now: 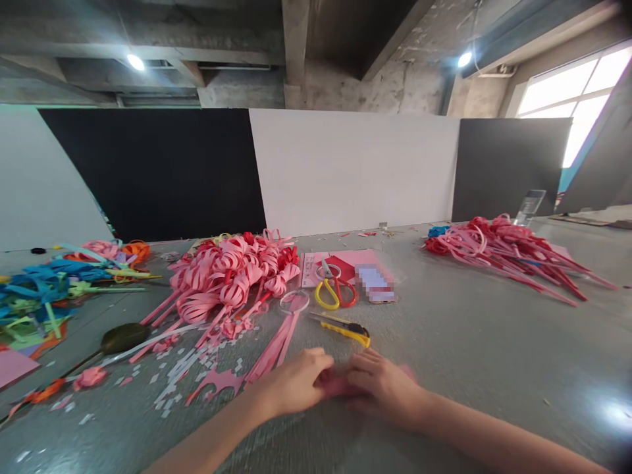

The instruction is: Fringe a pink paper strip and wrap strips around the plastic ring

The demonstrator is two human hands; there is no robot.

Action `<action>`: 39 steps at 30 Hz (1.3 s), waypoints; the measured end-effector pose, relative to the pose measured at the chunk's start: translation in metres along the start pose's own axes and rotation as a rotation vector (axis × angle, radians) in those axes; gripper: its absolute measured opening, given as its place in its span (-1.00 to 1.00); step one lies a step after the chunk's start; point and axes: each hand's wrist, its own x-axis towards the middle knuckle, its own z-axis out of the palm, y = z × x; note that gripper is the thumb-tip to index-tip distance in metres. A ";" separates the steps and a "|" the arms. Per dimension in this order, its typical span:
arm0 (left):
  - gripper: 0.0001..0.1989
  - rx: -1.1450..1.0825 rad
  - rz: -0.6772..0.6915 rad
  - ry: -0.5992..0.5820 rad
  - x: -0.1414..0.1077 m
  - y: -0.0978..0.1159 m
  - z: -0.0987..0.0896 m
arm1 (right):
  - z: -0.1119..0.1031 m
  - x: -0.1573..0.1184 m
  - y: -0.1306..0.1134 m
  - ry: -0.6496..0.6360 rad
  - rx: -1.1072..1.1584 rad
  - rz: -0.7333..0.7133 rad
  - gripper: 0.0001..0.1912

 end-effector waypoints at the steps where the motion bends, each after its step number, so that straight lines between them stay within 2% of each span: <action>1: -0.80 0.024 0.015 0.003 0.000 0.002 0.000 | 0.000 0.000 0.000 -0.018 0.020 -0.011 -0.82; 8: -0.88 0.332 0.101 0.034 -0.003 0.015 0.004 | 0.005 0.000 0.002 0.057 0.020 0.004 -0.82; 14: -0.89 0.546 0.183 0.089 -0.001 0.015 0.014 | 0.013 0.000 0.008 0.119 -0.003 -0.005 -0.79; 23: -0.94 0.764 0.345 0.054 -0.001 0.012 0.022 | 0.013 0.001 0.009 0.091 0.011 -0.027 -0.86; 27: -0.93 0.752 0.344 0.066 0.000 0.011 0.024 | 0.011 0.000 0.008 0.052 0.009 -0.007 -0.92; 35: -0.97 0.534 0.198 0.073 0.000 0.012 0.014 | 0.012 0.000 0.008 0.071 -0.071 -0.015 -0.87; 39: -0.90 0.461 0.145 0.036 -0.002 0.011 0.013 | 0.013 0.002 0.007 0.049 -0.128 -0.008 -0.87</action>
